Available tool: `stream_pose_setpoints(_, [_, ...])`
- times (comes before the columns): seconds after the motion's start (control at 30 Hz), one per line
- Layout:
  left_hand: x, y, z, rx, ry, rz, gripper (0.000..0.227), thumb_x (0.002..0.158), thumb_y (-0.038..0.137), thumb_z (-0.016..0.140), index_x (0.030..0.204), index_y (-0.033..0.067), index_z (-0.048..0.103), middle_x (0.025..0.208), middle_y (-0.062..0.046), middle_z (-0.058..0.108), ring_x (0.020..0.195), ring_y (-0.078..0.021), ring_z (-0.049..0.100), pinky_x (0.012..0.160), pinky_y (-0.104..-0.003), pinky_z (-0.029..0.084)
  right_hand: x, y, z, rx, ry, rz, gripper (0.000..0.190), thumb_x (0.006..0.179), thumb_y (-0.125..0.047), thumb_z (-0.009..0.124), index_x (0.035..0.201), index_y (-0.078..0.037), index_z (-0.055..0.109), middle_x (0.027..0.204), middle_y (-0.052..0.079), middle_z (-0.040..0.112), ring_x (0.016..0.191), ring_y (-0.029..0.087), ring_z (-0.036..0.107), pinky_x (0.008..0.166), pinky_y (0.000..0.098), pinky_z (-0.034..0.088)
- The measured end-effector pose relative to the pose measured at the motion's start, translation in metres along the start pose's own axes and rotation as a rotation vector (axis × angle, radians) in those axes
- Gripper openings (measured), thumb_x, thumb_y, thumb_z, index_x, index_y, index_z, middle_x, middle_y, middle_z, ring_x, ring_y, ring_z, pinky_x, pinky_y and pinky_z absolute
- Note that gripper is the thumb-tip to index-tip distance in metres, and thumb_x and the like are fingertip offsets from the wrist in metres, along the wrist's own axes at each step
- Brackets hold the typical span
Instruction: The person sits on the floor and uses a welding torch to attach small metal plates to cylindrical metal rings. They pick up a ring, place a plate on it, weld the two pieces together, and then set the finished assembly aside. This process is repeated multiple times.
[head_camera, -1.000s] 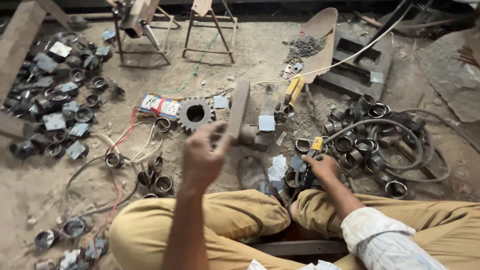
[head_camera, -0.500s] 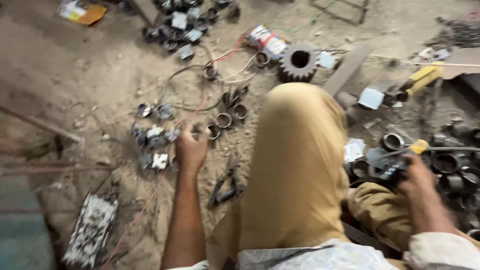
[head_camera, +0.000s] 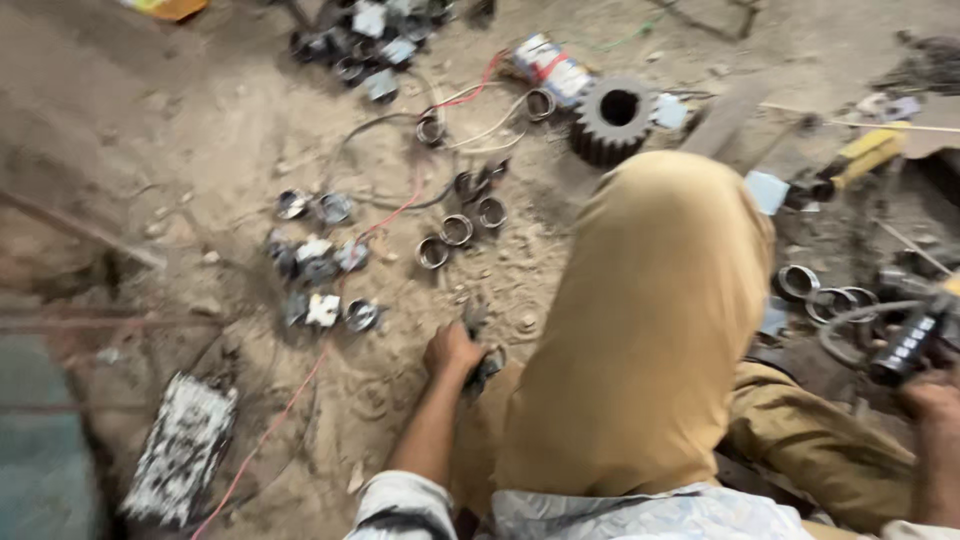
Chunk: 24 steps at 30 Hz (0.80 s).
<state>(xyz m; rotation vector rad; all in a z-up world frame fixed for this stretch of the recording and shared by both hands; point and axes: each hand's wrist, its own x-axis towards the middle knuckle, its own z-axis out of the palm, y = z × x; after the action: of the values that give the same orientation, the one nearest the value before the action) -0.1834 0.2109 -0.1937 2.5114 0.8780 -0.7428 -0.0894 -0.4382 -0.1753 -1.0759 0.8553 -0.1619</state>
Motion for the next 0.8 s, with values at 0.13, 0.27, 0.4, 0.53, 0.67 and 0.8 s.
stream_pose_setpoints(0.13, [0.002,0.003,0.015,0.141,0.007,-0.032,0.067,0.071,0.063,0.085,0.118,0.0167,0.075,0.128,-0.009,0.069,0.121,-0.0307,0.066,0.098,-0.049,0.055,-0.024,0.005,0.003,0.028,-0.067,0.008,0.032,0.090,-0.035,0.074,0.111,-0.012,0.069,0.088,0.002,0.071,0.078,0.019,0.071,0.075,0.0396,0.061])
stream_pose_setpoints(0.27, [0.022,-0.009,0.030,0.214,-0.031,-0.010,0.057,0.076,0.059,0.080,0.114,0.0161,0.078,0.120,-0.011,0.075,0.115,-0.0327,0.071,0.095,-0.048,0.058,-0.050,0.022,0.017,0.134,-0.162,0.011,0.032,0.090,-0.036,0.072,0.110,-0.011,0.069,0.087,0.003,0.072,0.076,0.020,0.071,0.074,0.0389,0.061])
stream_pose_setpoints(0.4, [0.033,-0.031,0.045,0.161,0.060,-0.012,0.041,0.096,0.043,0.056,0.112,0.0145,0.081,0.121,-0.014,0.078,0.114,-0.0376,0.073,0.094,-0.053,0.059,-0.064,0.020,0.029,0.213,-0.255,0.056,0.032,0.089,-0.036,0.073,0.106,-0.009,0.070,0.085,0.004,0.072,0.070,0.020,0.069,0.067,0.0364,0.058])
stream_pose_setpoints(0.53, [0.039,-0.057,0.027,0.039,0.036,0.019,0.055,0.085,0.055,0.070,0.124,0.0176,0.075,0.119,-0.018,0.076,0.115,-0.0407,0.071,0.096,-0.050,0.057,-0.074,0.015,0.041,0.243,-0.186,0.010,0.027,0.088,-0.033,0.074,0.103,-0.012,0.068,0.084,0.004,0.071,0.070,0.019,0.068,0.068,0.0366,0.059])
stream_pose_setpoints(0.67, [0.046,-0.083,-0.023,-0.227,0.141,-0.030,0.059,0.076,0.048,0.076,0.124,0.0133,0.075,0.114,-0.023,0.075,0.109,-0.0383,0.072,0.096,-0.049,0.056,-0.081,0.013,0.053,0.314,-0.238,0.047,0.025,0.086,-0.034,0.075,0.097,-0.016,0.062,0.075,0.002,0.064,0.067,0.019,0.065,0.062,0.0387,0.056])
stream_pose_setpoints(0.8, [0.040,-0.069,-0.101,-0.663,0.207,0.004,0.053,0.080,0.038,0.070,0.125,0.0103,0.068,0.116,-0.023,0.073,0.108,-0.0350,0.072,0.093,-0.046,0.057,-0.087,0.009,0.060,0.354,-0.192,0.057,0.030,0.087,-0.042,0.074,0.101,-0.018,0.063,0.077,0.002,0.064,0.067,0.018,0.064,0.061,0.0391,0.054])
